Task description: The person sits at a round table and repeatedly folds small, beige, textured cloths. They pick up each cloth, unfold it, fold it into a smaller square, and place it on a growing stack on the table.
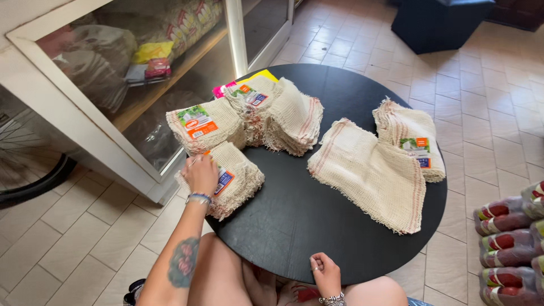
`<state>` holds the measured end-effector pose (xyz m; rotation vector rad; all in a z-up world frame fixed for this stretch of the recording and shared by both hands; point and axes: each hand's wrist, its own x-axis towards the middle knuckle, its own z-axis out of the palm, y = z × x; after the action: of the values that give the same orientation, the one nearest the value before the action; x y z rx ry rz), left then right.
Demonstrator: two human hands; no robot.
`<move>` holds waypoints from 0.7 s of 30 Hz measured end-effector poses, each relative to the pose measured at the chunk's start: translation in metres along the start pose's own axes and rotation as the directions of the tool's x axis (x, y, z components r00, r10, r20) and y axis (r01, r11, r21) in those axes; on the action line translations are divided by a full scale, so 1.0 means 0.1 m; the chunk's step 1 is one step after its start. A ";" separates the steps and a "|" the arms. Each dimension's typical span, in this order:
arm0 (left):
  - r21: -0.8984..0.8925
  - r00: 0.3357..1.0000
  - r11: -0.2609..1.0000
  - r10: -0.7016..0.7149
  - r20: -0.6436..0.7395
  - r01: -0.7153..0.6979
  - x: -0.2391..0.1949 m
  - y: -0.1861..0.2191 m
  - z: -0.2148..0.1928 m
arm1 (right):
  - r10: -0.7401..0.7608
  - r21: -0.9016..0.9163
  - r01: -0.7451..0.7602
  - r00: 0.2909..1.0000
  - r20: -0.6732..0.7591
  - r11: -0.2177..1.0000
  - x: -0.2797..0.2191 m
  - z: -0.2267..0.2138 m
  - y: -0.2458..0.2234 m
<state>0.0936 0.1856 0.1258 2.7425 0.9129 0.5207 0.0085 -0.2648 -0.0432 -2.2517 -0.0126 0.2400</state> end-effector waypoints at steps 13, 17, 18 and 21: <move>-0.052 0.982 0.999 0.005 0.191 0.005 0.28 0.00 -0.03 | -0.039 -0.060 0.037 0.999 -0.030 0.998 0.03 0.06 0.07; -0.202 0.982 0.973 -0.079 0.174 0.114 0.32 -0.10 -0.09 | -0.031 -0.043 0.030 0.999 -0.036 0.999 0.02 0.06 0.06; -0.113 0.986 0.986 -0.108 0.124 0.122 0.31 -0.10 -0.10 | -0.011 -0.009 0.010 1.000 -0.018 1.000 0.03 0.07 0.06; 0.102 0.991 0.993 -0.040 -0.124 0.052 0.09 -0.13 0.03 | 0.028 0.080 -0.025 0.999 -0.045 0.997 0.04 -0.02 0.03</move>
<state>0.0949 0.2008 0.1213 2.8006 1.0584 0.6560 0.0129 -0.2677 -0.0444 -2.1790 0.0506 0.1995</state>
